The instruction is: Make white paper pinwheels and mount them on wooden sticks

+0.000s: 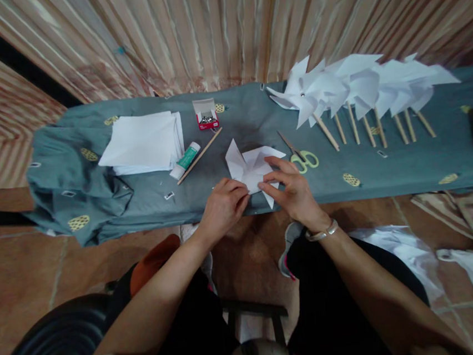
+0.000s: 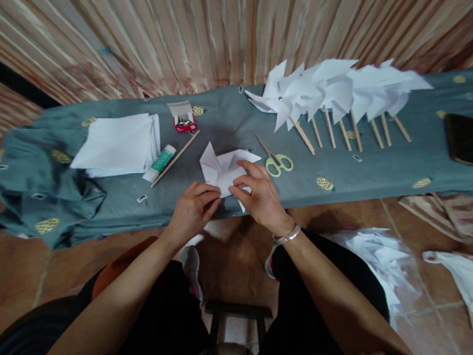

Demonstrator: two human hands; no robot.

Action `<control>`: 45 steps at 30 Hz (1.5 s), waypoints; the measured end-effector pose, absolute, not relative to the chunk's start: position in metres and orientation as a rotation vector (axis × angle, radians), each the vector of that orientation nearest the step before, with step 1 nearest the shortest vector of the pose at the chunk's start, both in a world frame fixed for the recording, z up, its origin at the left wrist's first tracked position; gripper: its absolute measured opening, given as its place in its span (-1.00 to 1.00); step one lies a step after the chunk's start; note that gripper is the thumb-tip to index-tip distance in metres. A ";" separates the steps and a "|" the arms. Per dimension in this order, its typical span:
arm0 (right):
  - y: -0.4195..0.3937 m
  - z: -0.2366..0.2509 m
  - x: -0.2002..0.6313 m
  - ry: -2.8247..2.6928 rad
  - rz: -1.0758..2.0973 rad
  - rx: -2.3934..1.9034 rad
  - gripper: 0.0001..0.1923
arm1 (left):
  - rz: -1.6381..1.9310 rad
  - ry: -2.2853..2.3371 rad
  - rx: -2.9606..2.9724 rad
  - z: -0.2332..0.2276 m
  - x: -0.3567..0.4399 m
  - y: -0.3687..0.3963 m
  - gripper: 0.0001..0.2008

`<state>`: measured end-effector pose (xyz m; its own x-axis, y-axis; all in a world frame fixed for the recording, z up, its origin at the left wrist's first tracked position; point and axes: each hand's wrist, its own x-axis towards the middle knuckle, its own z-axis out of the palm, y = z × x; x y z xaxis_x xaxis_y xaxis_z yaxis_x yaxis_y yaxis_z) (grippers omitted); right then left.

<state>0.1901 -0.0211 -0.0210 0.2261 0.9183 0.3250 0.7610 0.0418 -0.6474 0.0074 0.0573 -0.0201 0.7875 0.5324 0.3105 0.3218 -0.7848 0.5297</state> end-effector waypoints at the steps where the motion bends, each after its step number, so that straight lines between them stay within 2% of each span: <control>1: -0.020 -0.022 0.190 -1.555 0.264 -1.753 -0.89 | 0.632 0.641 2.510 -0.020 0.008 0.057 -0.82; 5: -0.016 -0.022 0.188 -1.551 0.238 -1.768 -0.89 | 0.676 0.669 2.483 -0.020 0.008 0.055 -0.83; 10: -0.012 -0.021 0.183 -1.549 0.215 -1.816 -0.87 | 0.697 0.621 2.477 -0.023 0.006 0.053 -0.73; 18: -0.006 -0.018 0.175 -1.573 0.176 -1.860 -0.87 | 0.759 0.591 2.461 -0.026 0.007 0.057 -0.80; 45: -0.011 -0.021 0.174 -1.588 0.141 -1.864 -0.83 | 0.595 0.635 2.255 -0.019 0.009 0.067 -0.79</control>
